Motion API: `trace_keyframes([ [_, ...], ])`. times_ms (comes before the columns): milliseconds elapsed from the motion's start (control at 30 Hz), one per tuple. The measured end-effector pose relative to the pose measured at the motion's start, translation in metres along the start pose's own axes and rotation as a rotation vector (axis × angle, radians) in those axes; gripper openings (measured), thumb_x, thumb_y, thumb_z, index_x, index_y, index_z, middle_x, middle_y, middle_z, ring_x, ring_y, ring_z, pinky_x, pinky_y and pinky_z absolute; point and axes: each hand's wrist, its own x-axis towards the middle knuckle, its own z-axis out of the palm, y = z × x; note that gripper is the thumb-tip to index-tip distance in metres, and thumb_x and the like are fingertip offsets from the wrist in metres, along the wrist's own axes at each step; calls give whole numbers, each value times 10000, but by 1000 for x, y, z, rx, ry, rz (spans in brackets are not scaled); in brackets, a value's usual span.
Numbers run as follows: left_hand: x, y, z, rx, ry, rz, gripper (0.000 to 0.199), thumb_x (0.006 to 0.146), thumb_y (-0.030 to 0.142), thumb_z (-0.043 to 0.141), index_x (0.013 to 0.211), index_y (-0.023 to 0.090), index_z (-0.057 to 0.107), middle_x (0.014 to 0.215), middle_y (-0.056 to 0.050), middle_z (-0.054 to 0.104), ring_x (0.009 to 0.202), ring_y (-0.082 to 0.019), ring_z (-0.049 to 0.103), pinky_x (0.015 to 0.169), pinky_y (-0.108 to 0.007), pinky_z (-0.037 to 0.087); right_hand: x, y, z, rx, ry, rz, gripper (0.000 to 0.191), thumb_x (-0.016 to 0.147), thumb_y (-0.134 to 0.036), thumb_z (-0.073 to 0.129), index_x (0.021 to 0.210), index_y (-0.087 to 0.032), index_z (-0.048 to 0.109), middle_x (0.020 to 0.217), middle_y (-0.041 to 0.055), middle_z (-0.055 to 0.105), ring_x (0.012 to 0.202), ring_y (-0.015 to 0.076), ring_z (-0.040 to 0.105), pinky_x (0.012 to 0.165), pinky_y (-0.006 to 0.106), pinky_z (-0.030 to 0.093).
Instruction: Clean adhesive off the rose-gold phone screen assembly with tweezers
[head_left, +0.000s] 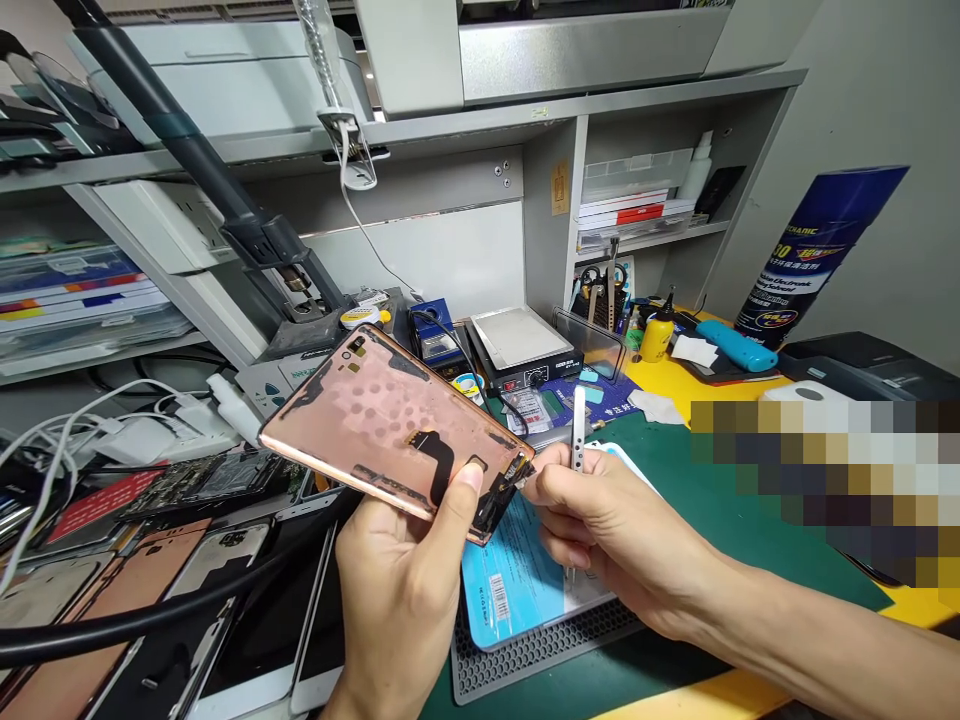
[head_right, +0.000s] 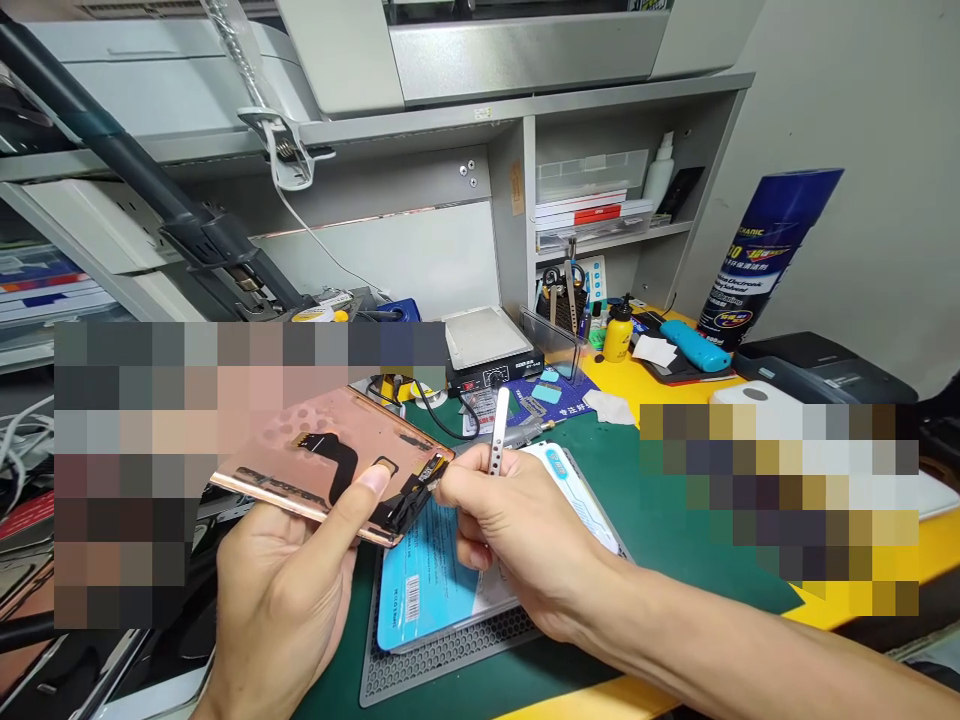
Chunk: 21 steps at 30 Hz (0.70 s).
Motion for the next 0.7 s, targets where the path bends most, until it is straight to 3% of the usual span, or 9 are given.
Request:
trace_keyframes([
  [333, -1, 4, 0, 79, -12, 71, 163, 840, 256, 759, 984, 197, 804, 965, -29, 797, 948, -211, 733, 863, -237, 576, -4, 0, 2, 0, 8, -29, 254, 706, -172, 590, 653, -205, 344, 585, -80, 247, 519, 72, 183, 456, 200, 227],
  [700, -4, 14, 3, 271, 41, 188, 97, 833, 269, 743, 879, 216, 810, 963, -30, 812, 884, -218, 751, 800, -225, 586, -3, 1, 1, 39, -7, -43, 264, 718, -165, 608, 663, -206, 353, 600, -77, 238, 527, 78, 163, 459, 204, 224],
])
